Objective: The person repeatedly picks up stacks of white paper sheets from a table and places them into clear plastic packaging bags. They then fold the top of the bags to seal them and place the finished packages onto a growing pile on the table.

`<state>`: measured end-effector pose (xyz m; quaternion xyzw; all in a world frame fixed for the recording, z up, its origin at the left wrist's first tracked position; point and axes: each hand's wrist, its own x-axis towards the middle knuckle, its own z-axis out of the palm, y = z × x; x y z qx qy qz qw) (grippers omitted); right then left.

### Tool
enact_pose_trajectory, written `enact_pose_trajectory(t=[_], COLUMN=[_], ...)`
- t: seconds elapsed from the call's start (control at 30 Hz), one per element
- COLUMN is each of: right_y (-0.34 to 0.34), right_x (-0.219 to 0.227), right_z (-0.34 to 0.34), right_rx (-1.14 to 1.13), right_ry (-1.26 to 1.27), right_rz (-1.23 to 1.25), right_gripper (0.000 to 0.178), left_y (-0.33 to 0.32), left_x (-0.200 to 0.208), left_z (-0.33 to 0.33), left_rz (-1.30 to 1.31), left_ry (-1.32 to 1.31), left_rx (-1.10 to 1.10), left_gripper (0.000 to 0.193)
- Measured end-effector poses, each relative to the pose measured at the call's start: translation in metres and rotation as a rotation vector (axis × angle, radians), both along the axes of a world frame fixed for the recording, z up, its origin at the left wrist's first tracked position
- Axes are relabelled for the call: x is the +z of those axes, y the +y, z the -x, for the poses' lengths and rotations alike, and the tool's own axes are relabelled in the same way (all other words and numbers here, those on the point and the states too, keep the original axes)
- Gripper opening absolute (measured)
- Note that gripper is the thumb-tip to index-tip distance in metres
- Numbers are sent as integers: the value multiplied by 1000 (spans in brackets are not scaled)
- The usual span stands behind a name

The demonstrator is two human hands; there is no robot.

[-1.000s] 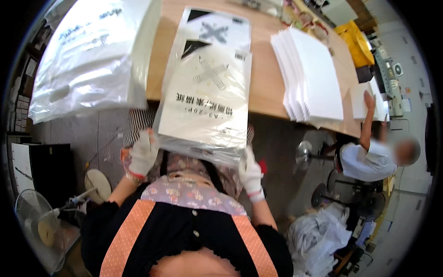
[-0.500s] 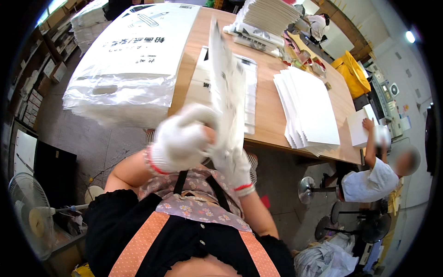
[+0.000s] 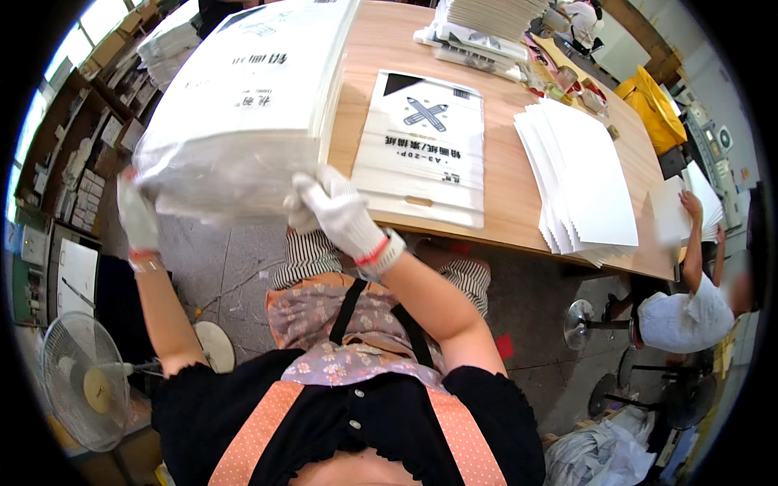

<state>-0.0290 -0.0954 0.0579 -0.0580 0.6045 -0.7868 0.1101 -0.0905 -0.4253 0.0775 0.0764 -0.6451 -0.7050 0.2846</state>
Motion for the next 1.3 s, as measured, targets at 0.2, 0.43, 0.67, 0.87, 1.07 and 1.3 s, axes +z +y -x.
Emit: enact_pose_trajectory(t=[0.2,0.43,0.67,0.87,1.07,1.3], right_y=[65,140,160,171,183,207], right_x=[-99,-145,-159,-168,-159,-135], right_z=[-69,-123,-138,-59,55,35], right_rx=[84,-224,-347,-318,-624,-832], right_ry=[-243,-506,-559,-585,-309,653], right_rz=[0,-174,-69,48,61,-1124], right_gripper=[33,38,35,45,14,13], left_y=[96,325,373,380,386,393], left_x=[-174,-187,-190,-160,-166,-139], left_z=[-59,-20,52,68,87,124], left_rz=[435,930,1273,1114,756,-177], left_ry=[-557,204,-102,-328,-191,-409], left_rx=[-267,-711,-1118,-1134,-1032,-864], left_gripper=[12,20,20,29,28,9])
